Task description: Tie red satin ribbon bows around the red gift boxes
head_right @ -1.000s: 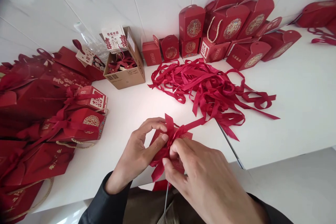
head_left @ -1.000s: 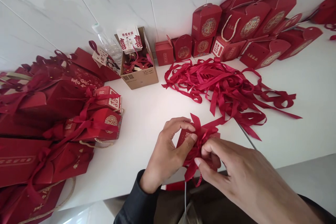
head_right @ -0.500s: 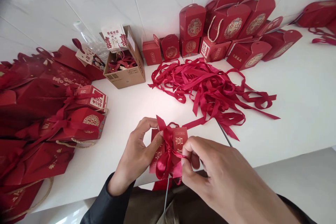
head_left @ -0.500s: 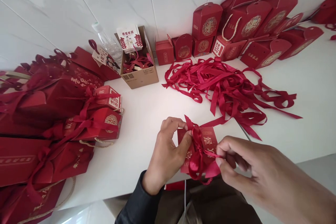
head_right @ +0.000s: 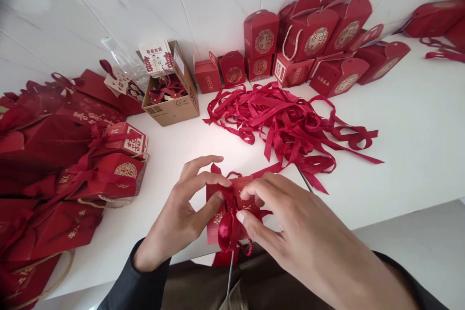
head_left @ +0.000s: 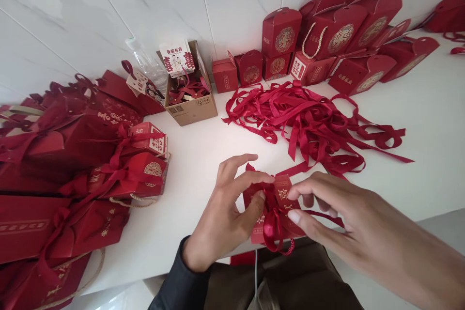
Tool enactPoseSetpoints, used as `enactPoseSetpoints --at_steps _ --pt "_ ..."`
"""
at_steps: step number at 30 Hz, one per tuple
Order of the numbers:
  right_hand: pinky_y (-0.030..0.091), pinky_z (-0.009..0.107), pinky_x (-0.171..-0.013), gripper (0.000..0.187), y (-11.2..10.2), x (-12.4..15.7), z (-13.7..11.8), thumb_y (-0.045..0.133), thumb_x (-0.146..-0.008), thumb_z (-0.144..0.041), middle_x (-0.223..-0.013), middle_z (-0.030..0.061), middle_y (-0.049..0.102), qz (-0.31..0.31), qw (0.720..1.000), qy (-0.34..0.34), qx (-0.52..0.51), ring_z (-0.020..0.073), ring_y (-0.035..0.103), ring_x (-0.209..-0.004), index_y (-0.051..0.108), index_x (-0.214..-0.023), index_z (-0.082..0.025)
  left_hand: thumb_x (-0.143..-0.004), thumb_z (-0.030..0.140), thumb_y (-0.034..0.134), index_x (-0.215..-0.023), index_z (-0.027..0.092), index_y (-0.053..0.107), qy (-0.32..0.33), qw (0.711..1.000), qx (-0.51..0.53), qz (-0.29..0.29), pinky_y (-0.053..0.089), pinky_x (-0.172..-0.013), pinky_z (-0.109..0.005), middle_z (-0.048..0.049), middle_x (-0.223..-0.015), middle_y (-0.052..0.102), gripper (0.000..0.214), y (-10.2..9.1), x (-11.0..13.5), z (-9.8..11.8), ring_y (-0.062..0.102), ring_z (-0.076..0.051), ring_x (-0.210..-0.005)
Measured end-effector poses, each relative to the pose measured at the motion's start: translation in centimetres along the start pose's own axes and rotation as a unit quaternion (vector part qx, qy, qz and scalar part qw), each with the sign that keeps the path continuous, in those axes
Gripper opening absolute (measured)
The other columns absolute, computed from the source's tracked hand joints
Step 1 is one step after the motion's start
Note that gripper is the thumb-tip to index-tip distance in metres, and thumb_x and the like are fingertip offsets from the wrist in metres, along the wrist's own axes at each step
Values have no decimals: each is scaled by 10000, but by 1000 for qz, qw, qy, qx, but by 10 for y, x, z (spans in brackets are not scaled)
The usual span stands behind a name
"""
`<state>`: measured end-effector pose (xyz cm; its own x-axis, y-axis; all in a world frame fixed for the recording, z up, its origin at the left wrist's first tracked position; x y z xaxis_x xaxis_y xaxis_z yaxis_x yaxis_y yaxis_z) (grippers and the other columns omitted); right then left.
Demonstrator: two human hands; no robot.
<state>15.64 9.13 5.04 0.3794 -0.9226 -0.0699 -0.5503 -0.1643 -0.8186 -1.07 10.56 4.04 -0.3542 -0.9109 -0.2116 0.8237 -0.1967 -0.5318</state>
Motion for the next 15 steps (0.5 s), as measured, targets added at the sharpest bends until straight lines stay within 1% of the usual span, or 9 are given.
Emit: enactPoseSetpoints --at_steps 3,5,8,11,13,15 --pt "538 294 -636 43 19 -5 -4 563 -1018 -319 -997 -7 683 -31 999 5 -25 166 675 -725 584 -1043 -291 -958 132 603 -1017 280 661 -22 1000 1 -5 434 -1094 -421 -38 -1396 571 170 -2 -4 -3 496 -245 -1345" --pt "510 315 -636 54 26 -7 -2 528 -1027 -283 -946 -3 657 -38 999 16 -26 169 643 -688 564 -988 -274 -956 165 618 -969 258 629 -28 1000 6 0 441 -1074 -419 -50 -1360 588 95 -4 -4 -3 514 -246 -1312" --pt "471 320 -640 147 29 -7 -4 455 -1047 -240 -868 -8 629 -52 998 9 -34 167 612 -676 534 -925 -261 -933 153 624 -906 237 592 -32 999 10 0 439 -1058 -405 -56 -1295 609 94 -4 -3 -4 533 -242 -1278" --pt "456 321 -636 186 26 -6 -5 404 -1076 -262 -867 5 634 -54 998 10 -34 174 616 -702 543 -952 -254 -924 125 606 -852 228 546 -44 999 30 -1 456 -1009 -375 -40 -1168 655 139 -2 -3 -6 590 -214 -1169" --pt "453 324 -625 232 25 -6 -5 371 -1095 -296 -867 13 635 -56 998 15 -32 179 618 -711 553 -960 -248 -932 122 589 -868 230 536 -55 997 48 0 480 -950 -360 -30 -1080 673 136 -1 -3 -9 624 -196 -1062" --pt "458 329 -628 265 25 -6 -6 351 -1102 -314 -869 13 631 -62 997 12 -36 177 620 -717 558 -953 -243 -942 123 580 -962 234 580 -52 997 55 -5 491 -946 -366 -36 -1076 682 113 -1 -5 -9 634 -195 -1045"
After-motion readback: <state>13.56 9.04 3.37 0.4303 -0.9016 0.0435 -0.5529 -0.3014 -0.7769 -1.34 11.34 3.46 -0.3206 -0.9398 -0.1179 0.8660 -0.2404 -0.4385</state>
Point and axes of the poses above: each hand's wrist, its own x-axis away from the middle knuckle, its own y-axis out of the palm, z = x × y, the point moved 9 cm from there along -x, towards the middle knuckle
